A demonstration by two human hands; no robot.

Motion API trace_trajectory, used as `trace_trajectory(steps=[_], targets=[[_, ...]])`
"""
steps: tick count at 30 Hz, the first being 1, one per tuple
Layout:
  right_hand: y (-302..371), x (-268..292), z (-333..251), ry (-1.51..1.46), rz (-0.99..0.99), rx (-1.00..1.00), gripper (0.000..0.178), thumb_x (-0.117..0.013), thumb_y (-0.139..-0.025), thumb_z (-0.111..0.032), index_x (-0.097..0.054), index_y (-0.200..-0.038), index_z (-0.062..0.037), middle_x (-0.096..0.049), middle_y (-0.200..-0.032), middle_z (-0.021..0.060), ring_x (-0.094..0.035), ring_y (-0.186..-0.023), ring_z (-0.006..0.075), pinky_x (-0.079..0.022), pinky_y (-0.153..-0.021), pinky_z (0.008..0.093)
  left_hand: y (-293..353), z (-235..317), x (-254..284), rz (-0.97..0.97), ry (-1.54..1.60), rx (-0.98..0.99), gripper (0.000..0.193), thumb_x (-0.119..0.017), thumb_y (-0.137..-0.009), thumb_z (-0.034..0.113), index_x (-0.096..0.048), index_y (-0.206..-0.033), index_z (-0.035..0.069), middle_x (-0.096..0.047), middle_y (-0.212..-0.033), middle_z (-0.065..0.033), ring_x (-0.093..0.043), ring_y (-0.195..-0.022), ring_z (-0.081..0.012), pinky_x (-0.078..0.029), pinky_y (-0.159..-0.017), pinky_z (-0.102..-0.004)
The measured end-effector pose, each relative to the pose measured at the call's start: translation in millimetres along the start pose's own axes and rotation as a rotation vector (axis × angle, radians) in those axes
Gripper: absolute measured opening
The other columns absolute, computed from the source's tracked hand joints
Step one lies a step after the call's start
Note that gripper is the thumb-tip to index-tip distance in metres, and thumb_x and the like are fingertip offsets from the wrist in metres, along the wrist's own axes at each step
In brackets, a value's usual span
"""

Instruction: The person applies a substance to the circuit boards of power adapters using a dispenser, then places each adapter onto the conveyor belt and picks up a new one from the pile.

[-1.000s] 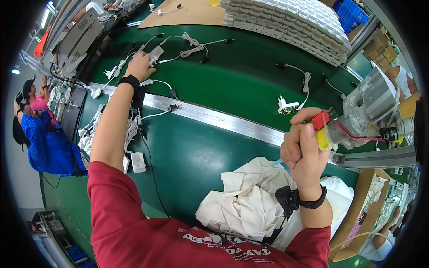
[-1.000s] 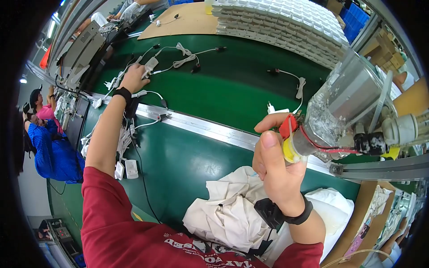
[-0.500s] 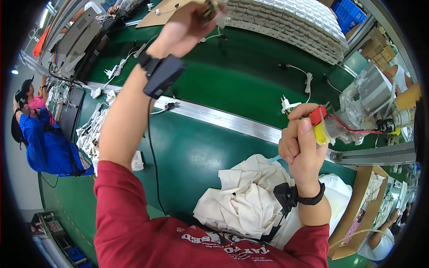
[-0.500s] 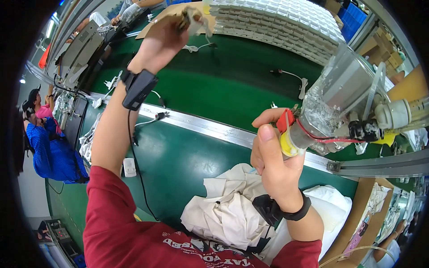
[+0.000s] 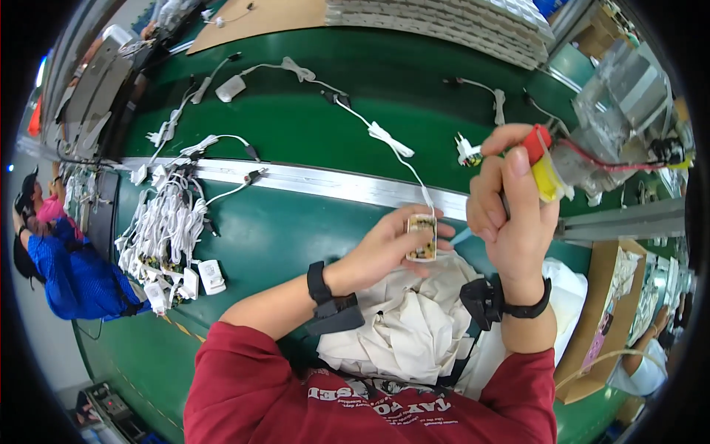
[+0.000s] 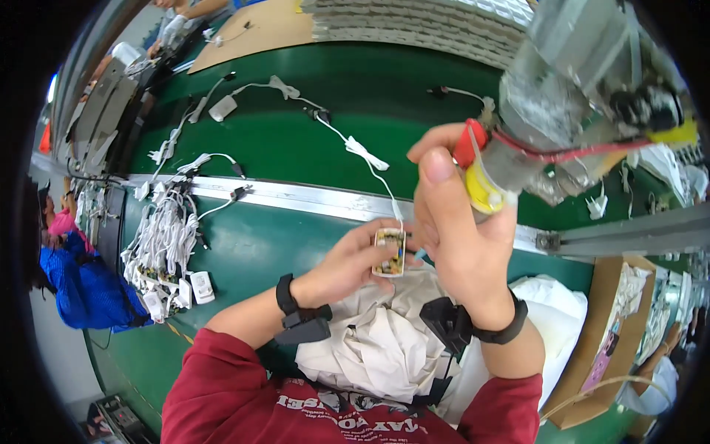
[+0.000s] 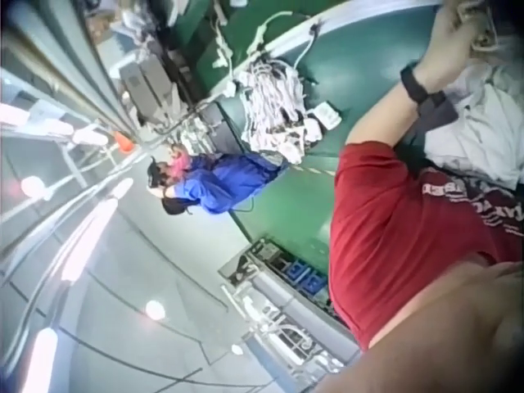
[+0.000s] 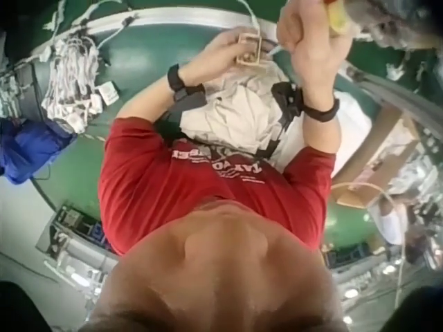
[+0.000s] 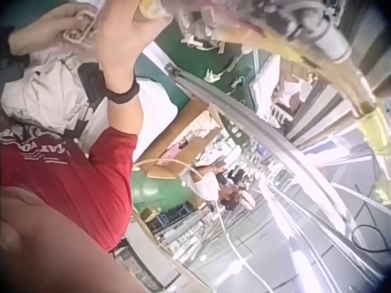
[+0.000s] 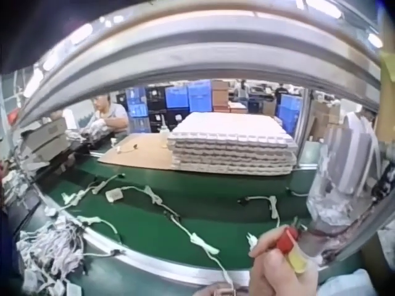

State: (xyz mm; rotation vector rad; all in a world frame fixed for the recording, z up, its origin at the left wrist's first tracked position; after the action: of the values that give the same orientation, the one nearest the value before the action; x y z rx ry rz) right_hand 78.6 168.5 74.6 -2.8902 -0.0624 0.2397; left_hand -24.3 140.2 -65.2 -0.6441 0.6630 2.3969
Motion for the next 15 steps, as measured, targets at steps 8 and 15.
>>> trace_trajectory(steps=[8,15], targets=[[-4.0,0.4,11.8,-0.007,0.024,0.031,0.027,-0.041,-0.097,-0.032,-0.042,-0.096,-0.0047,-0.031,-0.048,-0.0034,-0.027,-0.035,0.0044,-0.023,-0.034,0.0205,7.5,-25.9,-17.8,-0.252,0.163,0.033,0.035,-0.045,-0.095,0.01,-0.035,-0.128,0.008,-0.049,-0.127,-0.011,-0.052,-0.116,-0.0208,-0.054,-0.083,-0.0355],[-1.5,-10.6,14.5,-0.02,0.0,0.016,0.028,-0.044,-0.096,-0.035,-0.037,-0.086,-0.01,-0.032,-0.047,-0.0028,-0.025,-0.034,0.0051,-0.021,-0.033,0.0207,12.6,-21.5,-14.8,-0.287,0.179,-0.074,0.044,-0.046,-0.093,0.005,-0.028,-0.133,0.004,-0.045,-0.131,-0.014,-0.049,-0.119,-0.0257,-0.054,-0.085,-0.04]])
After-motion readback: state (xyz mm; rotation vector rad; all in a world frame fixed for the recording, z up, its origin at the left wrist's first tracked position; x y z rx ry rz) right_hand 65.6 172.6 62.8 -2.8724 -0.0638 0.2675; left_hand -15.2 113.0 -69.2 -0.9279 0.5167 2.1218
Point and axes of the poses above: each hand's wrist, its own y-axis away from the middle knuckle, its own x-axis out of the back of the hand, z = x × y, the point moved 7 cm from there along -y, towards the middle knuckle
